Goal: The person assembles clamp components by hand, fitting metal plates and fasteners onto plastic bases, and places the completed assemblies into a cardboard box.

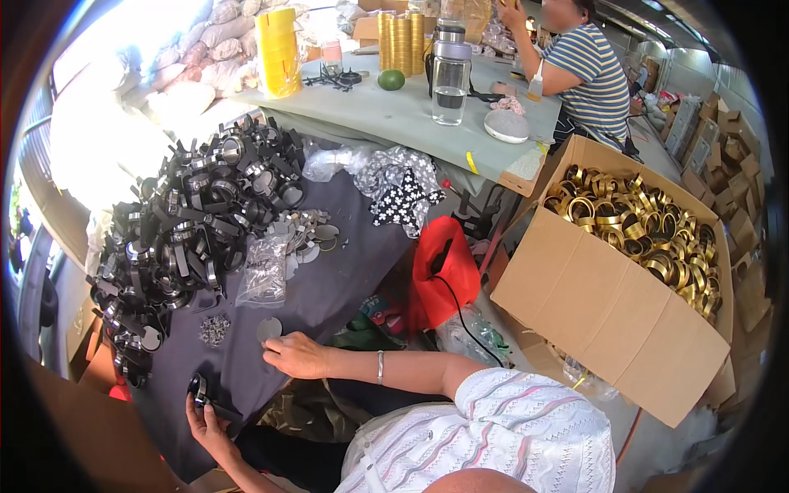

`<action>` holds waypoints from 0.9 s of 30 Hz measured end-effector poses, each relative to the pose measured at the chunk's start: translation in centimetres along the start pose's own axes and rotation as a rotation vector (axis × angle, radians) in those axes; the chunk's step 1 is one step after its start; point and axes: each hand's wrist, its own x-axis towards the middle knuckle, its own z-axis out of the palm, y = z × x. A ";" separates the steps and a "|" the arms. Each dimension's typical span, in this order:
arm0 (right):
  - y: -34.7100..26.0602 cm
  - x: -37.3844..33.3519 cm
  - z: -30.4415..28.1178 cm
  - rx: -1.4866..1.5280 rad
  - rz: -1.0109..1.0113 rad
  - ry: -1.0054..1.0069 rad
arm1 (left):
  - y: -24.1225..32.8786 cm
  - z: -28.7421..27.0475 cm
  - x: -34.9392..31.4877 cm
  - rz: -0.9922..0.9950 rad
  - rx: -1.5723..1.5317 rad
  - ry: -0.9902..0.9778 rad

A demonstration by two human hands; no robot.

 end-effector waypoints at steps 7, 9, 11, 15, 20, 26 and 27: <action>-0.2 -0.2 -0.3 0.010 -0.005 0.010 | -0.3 -0.2 -0.2 -0.007 0.008 -0.005; -0.2 -0.1 -0.3 0.009 -0.007 0.013 | -0.2 -0.2 -0.2 0.001 -0.001 -0.008; -0.1 -0.2 -0.2 0.010 0.022 -0.044 | 0.0 0.1 -0.2 -0.005 -0.011 -0.006; -0.1 -0.2 -0.1 0.004 0.020 -0.024 | 0.2 0.0 -0.2 -0.001 -0.007 -0.013; -0.1 0.0 -0.1 0.016 -0.006 0.026 | 0.4 0.3 -0.3 -0.001 -0.004 -0.002; 0.0 0.0 -0.2 0.019 -0.006 0.032 | 0.4 0.2 -0.1 -0.005 0.000 -0.015; 0.0 0.0 -0.2 0.020 -0.006 0.032 | 0.3 0.2 -0.1 -0.006 0.001 -0.014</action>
